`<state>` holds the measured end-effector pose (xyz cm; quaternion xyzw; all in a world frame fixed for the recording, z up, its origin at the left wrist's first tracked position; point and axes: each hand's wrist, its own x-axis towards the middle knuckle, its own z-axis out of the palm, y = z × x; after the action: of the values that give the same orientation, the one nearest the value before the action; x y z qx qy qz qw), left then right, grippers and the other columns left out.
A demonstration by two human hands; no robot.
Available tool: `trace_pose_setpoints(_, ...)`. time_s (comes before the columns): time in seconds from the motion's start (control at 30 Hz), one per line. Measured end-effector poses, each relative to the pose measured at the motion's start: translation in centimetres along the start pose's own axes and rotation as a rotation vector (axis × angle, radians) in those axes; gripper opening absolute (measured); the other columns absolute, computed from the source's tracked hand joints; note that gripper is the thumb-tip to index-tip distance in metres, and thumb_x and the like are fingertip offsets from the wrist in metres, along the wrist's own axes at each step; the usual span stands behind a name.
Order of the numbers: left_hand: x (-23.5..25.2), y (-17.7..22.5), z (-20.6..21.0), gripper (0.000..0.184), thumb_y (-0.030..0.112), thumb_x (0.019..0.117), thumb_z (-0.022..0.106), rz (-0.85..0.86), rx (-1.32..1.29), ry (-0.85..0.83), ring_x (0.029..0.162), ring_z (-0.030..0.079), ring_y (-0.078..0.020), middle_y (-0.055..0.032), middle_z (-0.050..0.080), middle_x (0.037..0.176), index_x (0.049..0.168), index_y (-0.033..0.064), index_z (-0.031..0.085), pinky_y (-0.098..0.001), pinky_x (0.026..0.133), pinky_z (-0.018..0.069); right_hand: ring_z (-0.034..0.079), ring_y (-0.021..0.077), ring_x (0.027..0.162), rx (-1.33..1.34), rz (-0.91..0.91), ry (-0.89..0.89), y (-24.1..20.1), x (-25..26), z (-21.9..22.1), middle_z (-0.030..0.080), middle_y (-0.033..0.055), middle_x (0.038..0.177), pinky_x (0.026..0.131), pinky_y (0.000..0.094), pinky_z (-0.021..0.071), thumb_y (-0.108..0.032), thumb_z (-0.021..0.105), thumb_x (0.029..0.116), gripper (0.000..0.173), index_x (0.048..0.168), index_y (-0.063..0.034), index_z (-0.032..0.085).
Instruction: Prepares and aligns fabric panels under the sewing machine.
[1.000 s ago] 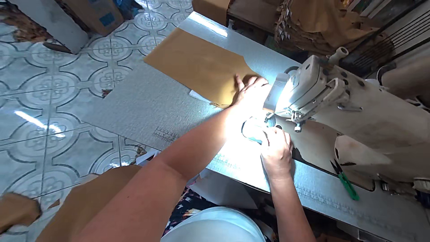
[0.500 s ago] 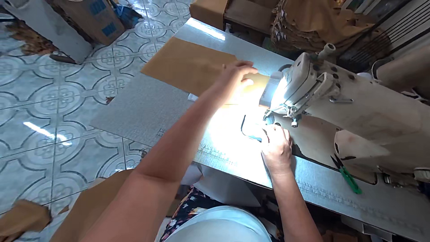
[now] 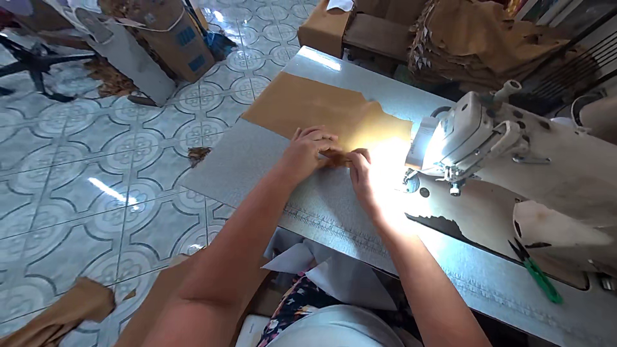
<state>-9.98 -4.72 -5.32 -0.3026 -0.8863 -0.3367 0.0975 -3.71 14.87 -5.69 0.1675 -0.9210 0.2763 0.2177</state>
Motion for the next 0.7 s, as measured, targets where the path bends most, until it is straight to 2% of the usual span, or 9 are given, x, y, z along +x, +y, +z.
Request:
trace_pose_setpoints(0.1,-0.1,-0.4,0.0,0.032,0.018,0.0830,0.084,-0.007,0.001,0.015,0.144,0.046,-0.0351,-0.0047,0.065,0.138,0.115,0.0192,0.078,-0.0732,0.115,0.0258,0.068,0.0342,0.101,-0.125,0.035,-0.052,1.2,1.3,1.7,0.070,0.0154,0.108,0.086,0.0502,0.0556,-0.005,0.065,0.0966,0.015,0.108,-0.0064,0.074)
trace_pose_setpoints(0.23,-0.1,-0.7,0.3,0.033,0.025,0.0839,0.084,-0.027,0.000,-0.002,0.146,0.043,-0.0354,-0.0050,0.064,0.141,0.116,0.0200,0.078,-0.0737,0.115,0.0241,0.068,0.0320,0.096,-0.121,0.038,0.009,2.2,1.0,2.5,0.070,0.0136,0.098,0.082,0.0470,0.0553,-0.010,0.064,0.0989,0.011,0.099,-0.0063,0.074)
trace_pose_setpoints(0.37,-0.1,-0.3,0.2,0.035,0.023,0.0821,0.085,-0.055,0.007,-0.011,0.146,0.042,-0.0376,-0.0070,0.063,0.142,0.116,0.0205,0.078,-0.0773,0.113,0.0213,0.068,0.0317,0.096,-0.086,0.019,0.031,2.4,1.0,2.3,0.070,0.0141,0.096,0.084,0.0460,0.0544,-0.010,0.060,0.1004,0.014,0.098,-0.0055,0.074)
trace_pose_setpoints(0.47,-0.1,-0.2,0.2,0.034,0.024,0.0833,0.084,-0.085,0.003,-0.024,0.148,0.040,-0.0376,-0.0057,0.061,0.144,0.117,0.0214,0.077,-0.0796,0.112,0.0189,0.068,0.0301,0.092,-0.010,-0.004,0.081,2.9,0.7,2.5,0.070,0.0139,0.093,0.082,0.0452,0.0540,-0.009,0.063,0.0988,0.013,0.096,-0.0054,0.075)
trace_pose_setpoints(0.57,-0.1,-0.1,0.1,0.034,0.024,0.0832,0.085,-0.109,0.000,-0.029,0.147,0.040,-0.0373,-0.0052,0.062,0.143,0.117,0.0212,0.077,-0.0797,0.112,0.0180,0.068,0.0293,0.094,0.008,0.003,0.050,2.9,0.5,2.3,0.070,0.0135,0.096,0.084,0.0443,0.0533,-0.010,0.062,0.0997,0.013,0.098,-0.0060,0.075)
trace_pose_setpoints(0.7,-0.1,0.0,0.1,0.027,0.022,0.0838,0.084,-0.102,0.005,-0.025,0.145,0.044,-0.0354,-0.0048,0.065,0.138,0.110,0.0193,0.079,-0.0782,0.113,0.0190,0.068,0.0291,0.095,-0.021,-0.037,0.054,2.8,0.6,2.1,0.072,0.0123,0.097,0.086,0.0441,0.0530,-0.011,0.062,0.0994,0.014,0.097,-0.0074,0.076)
